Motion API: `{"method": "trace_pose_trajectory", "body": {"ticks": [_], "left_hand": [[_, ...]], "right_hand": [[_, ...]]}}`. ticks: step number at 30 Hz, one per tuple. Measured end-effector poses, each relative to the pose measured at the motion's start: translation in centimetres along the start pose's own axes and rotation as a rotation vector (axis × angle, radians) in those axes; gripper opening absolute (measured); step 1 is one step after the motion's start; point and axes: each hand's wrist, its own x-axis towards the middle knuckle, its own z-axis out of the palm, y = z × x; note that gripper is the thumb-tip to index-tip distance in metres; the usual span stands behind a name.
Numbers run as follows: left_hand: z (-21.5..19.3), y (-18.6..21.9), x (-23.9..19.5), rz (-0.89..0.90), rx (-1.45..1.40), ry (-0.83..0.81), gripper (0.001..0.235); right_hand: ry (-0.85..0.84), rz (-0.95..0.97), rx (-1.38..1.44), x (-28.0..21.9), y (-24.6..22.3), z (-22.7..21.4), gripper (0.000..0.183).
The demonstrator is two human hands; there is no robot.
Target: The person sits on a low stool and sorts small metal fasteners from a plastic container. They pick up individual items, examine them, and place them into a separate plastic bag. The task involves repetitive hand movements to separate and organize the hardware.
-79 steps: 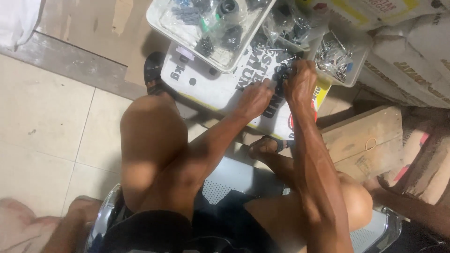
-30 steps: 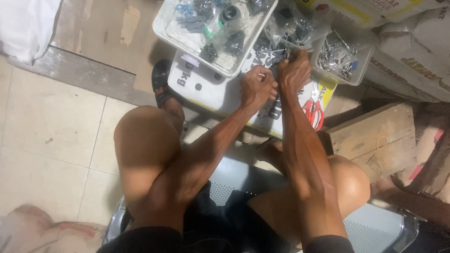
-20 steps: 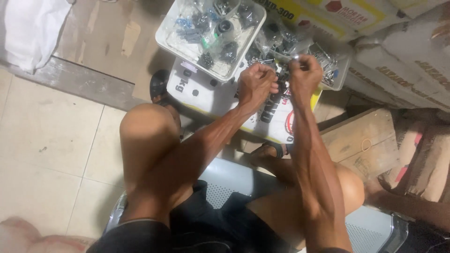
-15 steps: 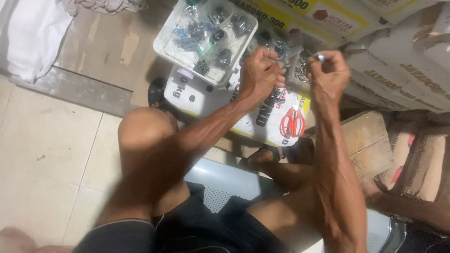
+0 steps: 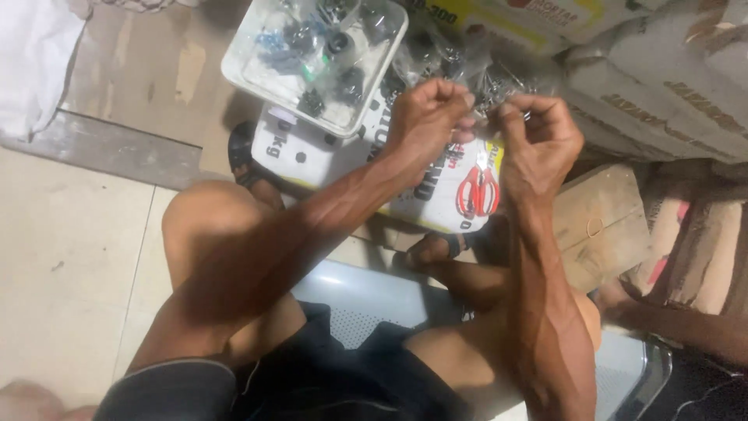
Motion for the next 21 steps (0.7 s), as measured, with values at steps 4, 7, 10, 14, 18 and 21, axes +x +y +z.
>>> {"method": "trace_pose_trajectory", "body": {"ticks": [4,7,10,14,18,21], "left_hand": [[-0.2,0.0,0.9,0.014,-0.098,0.041,0.012],[-0.1,-0.4,1.0,-0.007,-0.104,0.059,0.011],[0.1,-0.5,0.9,0.016,-0.109,0.078,0.009],[-0.1,-1.5,1.3,0.133,-0.074,0.083,0.007],[0.1,-2.8,1.7,0.545,0.175,0.143,0.007],[0.4,-2.6,2.8,0.693,0.262,0.134,0.008]], "right_hand": [[0.009,0.083,0.009,0.6,-0.2,0.6,0.004],[-0.011,0.007,-0.065,0.4,0.1,0.9,0.004],[-0.027,-0.069,-0.155,0.4,0.1,1.0,0.003],[0.001,-0.154,-0.338,0.3,-0.5,1.8,0.004],[0.039,-0.317,-0.605,0.0,0.8,2.6,0.008],[0.092,-0.275,-0.606,0.7,1.3,3.0,0.002]]}}
